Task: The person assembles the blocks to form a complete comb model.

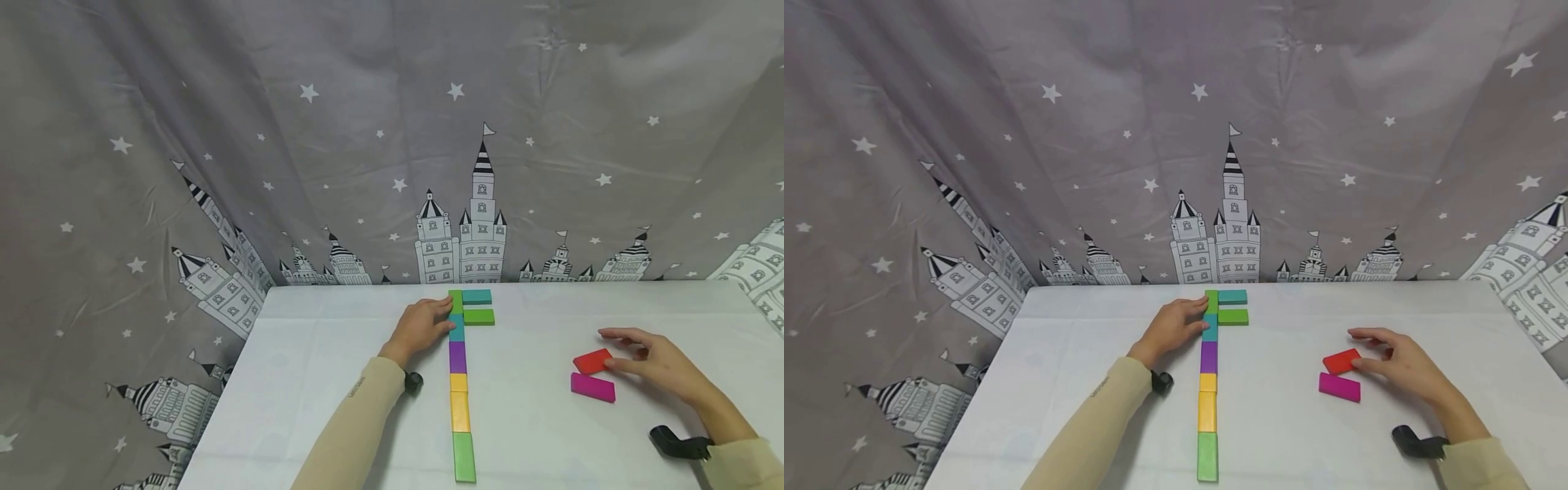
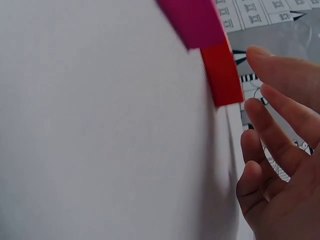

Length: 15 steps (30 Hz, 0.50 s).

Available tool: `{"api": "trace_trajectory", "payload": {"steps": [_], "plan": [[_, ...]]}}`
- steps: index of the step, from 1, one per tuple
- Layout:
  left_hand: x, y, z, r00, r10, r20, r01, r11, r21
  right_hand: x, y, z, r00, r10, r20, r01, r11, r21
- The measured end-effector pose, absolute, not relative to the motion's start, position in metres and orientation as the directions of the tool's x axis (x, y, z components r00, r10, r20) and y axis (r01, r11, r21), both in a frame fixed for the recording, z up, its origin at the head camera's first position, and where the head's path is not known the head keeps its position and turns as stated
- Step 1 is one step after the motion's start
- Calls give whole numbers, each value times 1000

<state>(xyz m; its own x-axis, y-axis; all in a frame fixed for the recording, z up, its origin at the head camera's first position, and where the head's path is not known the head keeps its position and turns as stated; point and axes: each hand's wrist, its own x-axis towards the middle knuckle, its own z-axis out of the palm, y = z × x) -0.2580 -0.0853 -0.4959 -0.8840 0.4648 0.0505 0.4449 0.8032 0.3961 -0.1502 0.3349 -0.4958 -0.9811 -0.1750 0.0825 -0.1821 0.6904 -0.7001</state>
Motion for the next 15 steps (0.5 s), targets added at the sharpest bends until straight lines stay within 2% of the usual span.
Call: {"api": "trace_trajectory", "payload": {"steps": [4, 10, 15], "plan": [[-258, -85, -496, -885, 463, 49, 443, 805, 394, -149, 338, -498, -982, -187, 41, -163, 706, -689], [-258, -85, -495, -886, 462, 48, 442, 806, 394, -148, 338, -501, -974, -220, 48, -193, 706, -682], [-257, -86, -494, -886, 461, 47, 440, 804, 401, -150, 335, -500, -973, -231, -13, -165, 735, -658]]}}
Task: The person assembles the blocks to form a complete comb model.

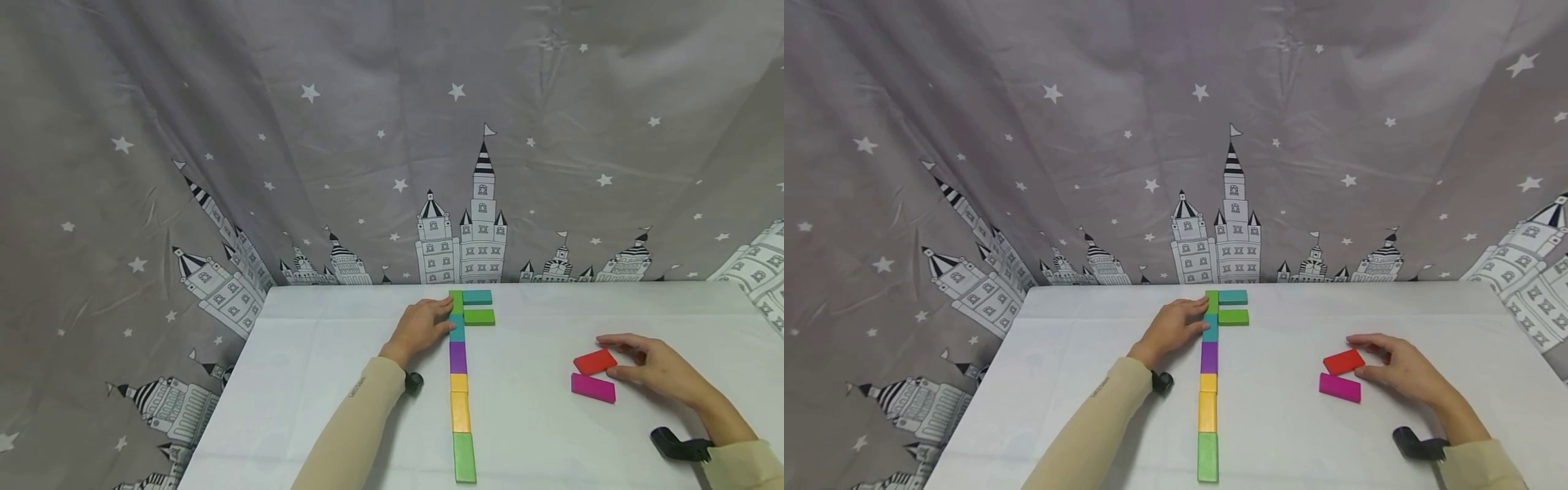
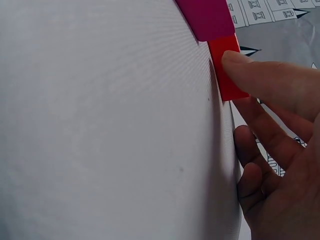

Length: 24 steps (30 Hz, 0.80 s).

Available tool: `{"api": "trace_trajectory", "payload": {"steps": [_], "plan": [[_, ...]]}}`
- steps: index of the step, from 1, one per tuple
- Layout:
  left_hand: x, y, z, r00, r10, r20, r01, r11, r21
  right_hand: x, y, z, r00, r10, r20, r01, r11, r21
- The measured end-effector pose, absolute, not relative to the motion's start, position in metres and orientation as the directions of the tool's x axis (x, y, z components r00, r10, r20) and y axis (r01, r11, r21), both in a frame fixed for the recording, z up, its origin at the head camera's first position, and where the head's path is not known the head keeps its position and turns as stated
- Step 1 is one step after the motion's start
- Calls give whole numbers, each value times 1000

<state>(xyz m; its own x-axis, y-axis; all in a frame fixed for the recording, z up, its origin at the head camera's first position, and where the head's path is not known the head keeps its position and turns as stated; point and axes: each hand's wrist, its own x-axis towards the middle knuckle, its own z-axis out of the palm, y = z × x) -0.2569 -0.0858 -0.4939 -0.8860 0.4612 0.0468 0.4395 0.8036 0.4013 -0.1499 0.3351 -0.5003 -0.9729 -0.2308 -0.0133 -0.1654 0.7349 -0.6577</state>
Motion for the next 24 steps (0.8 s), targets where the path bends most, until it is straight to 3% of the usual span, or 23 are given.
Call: {"api": "trace_trajectory", "payload": {"steps": [24], "plan": [[-258, -85, -496, -886, 460, 55, 441, 802, 403, -153, 335, -499, -970, -238, -45, -155, 756, -636]]}}
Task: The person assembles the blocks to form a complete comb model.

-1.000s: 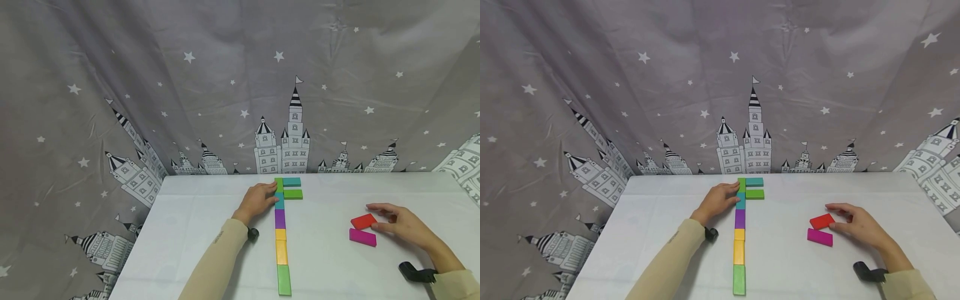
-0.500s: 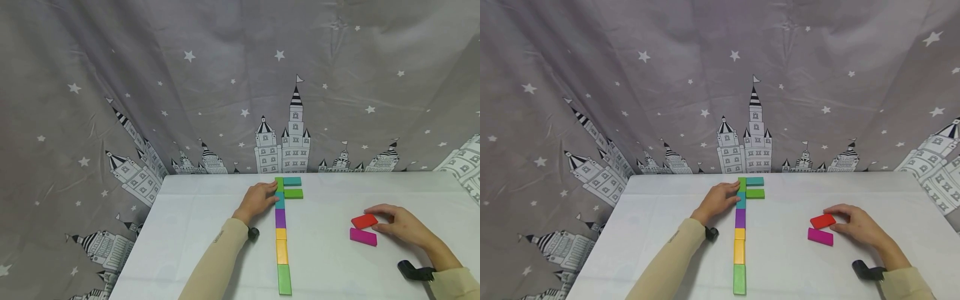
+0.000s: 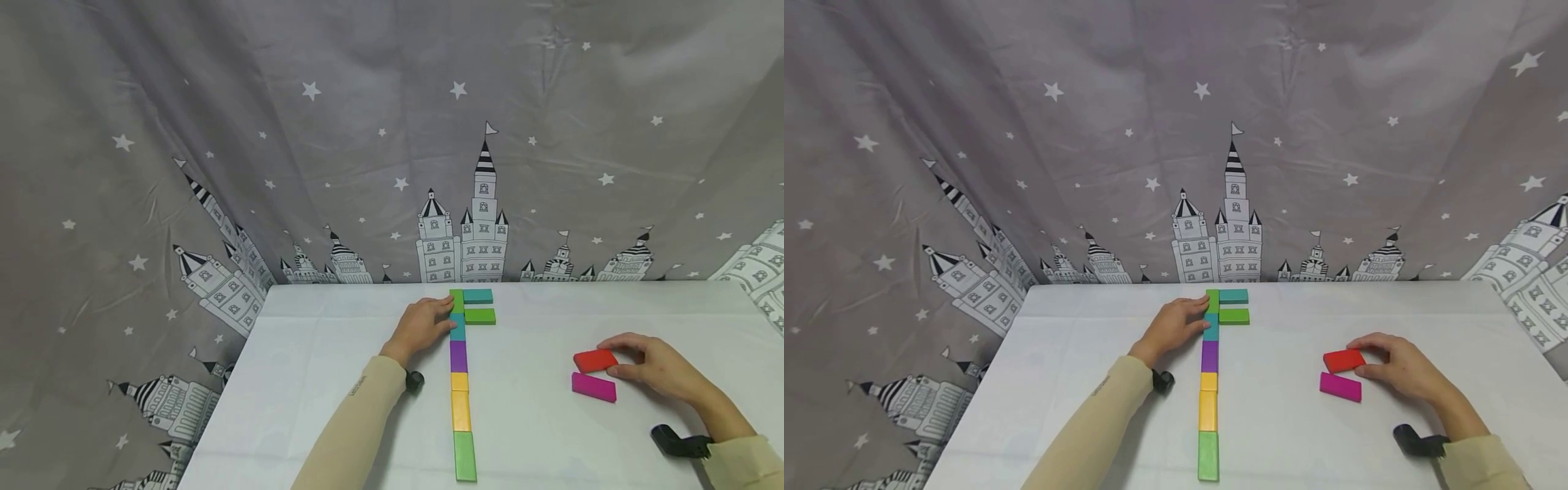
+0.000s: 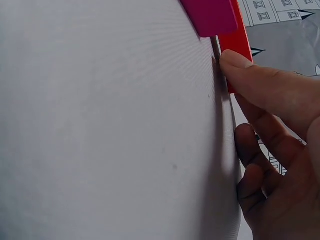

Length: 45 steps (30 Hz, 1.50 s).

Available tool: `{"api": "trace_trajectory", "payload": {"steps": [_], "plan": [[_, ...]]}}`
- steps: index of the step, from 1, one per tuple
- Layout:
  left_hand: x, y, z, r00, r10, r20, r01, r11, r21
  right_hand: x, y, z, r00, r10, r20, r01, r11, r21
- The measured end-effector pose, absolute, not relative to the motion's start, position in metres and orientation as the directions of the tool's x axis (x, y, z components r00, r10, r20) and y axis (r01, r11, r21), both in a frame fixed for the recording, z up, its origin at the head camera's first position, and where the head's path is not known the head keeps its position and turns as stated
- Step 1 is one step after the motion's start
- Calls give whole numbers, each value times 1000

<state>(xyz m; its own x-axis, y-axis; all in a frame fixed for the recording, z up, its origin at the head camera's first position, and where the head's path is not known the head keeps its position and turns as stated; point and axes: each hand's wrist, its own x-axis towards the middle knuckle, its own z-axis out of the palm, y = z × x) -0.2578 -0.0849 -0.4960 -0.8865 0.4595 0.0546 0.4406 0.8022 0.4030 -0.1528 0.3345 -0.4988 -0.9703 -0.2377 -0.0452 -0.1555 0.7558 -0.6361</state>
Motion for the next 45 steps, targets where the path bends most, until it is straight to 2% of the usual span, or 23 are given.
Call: {"api": "trace_trajectory", "payload": {"steps": [7, 17, 24, 31, 45], "plan": [[-258, -85, -496, -885, 464, 45, 440, 801, 406, -152, 331, -495, -975, -221, -16, -163, 765, -623], [-259, -85, -497, -885, 463, 49, 442, 802, 401, -151, 314, -485, -968, -208, 143, -252, 744, -619], [-258, -85, -495, -886, 460, 47, 439, 804, 401, -153, 296, -484, -968, -196, 159, -252, 741, -623], [-257, -85, -495, -888, 457, 42, 436, 810, 393, -154, 275, -482, -980, -181, 88, -194, 737, -648], [-257, -84, -495, -889, 456, 39, 433, 810, 396, -160, 236, -485, -973, -187, 132, -227, 701, -677]]}}
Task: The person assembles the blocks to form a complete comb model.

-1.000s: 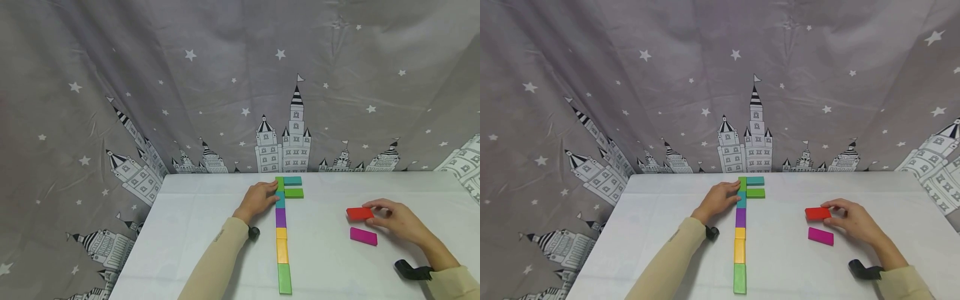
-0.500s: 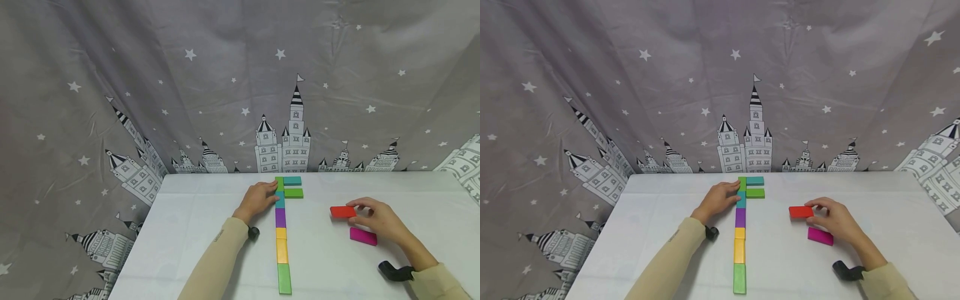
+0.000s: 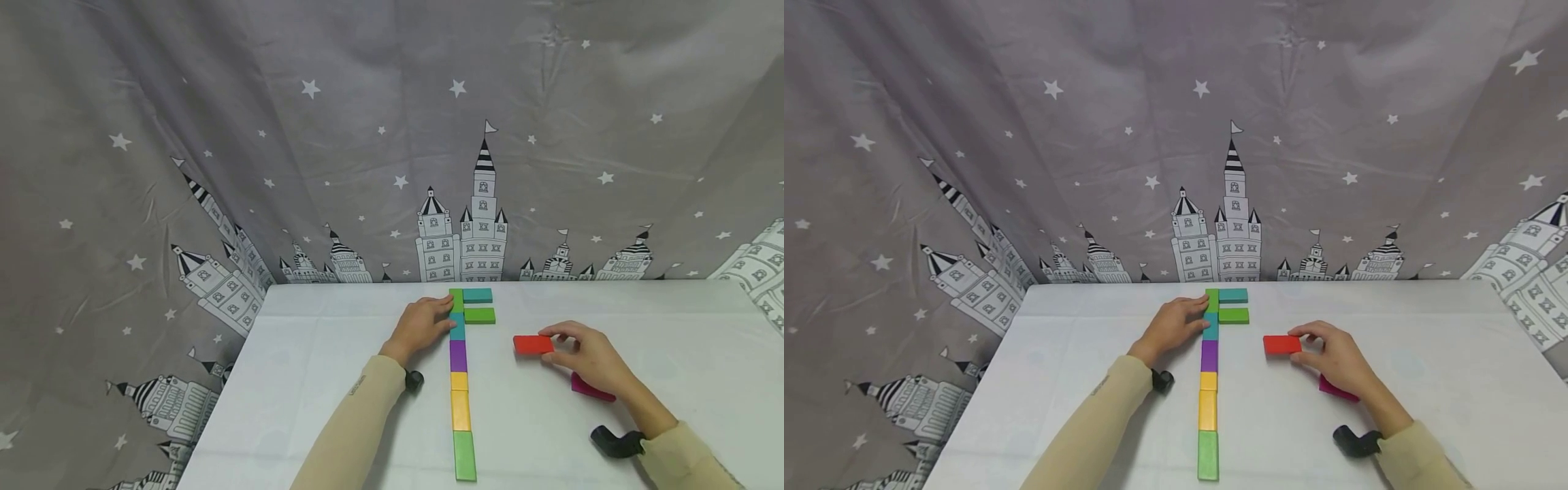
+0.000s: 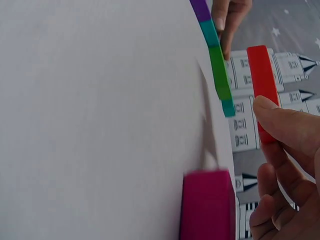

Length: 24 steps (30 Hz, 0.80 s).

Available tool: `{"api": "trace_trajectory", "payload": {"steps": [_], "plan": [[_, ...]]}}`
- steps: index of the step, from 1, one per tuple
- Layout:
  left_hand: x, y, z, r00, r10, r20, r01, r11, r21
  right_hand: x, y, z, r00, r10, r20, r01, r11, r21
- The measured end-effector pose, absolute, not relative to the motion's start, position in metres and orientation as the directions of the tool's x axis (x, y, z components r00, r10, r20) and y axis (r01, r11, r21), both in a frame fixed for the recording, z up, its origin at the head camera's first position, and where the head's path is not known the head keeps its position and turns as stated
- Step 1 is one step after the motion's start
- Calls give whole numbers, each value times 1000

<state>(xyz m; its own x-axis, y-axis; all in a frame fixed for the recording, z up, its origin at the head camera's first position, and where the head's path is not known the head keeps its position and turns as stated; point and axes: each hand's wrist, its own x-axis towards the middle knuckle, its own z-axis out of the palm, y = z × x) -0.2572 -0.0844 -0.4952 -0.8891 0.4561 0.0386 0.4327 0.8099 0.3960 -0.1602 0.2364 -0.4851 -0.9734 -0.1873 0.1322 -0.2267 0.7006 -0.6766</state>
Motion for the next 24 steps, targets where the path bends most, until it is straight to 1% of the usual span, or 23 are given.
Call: {"api": "trace_trajectory", "payload": {"steps": [24], "plan": [[-257, -84, -494, -890, 454, 39, 431, 809, 400, -178, 195, -494, -970, -181, 164, -243, 652, -718]]}}
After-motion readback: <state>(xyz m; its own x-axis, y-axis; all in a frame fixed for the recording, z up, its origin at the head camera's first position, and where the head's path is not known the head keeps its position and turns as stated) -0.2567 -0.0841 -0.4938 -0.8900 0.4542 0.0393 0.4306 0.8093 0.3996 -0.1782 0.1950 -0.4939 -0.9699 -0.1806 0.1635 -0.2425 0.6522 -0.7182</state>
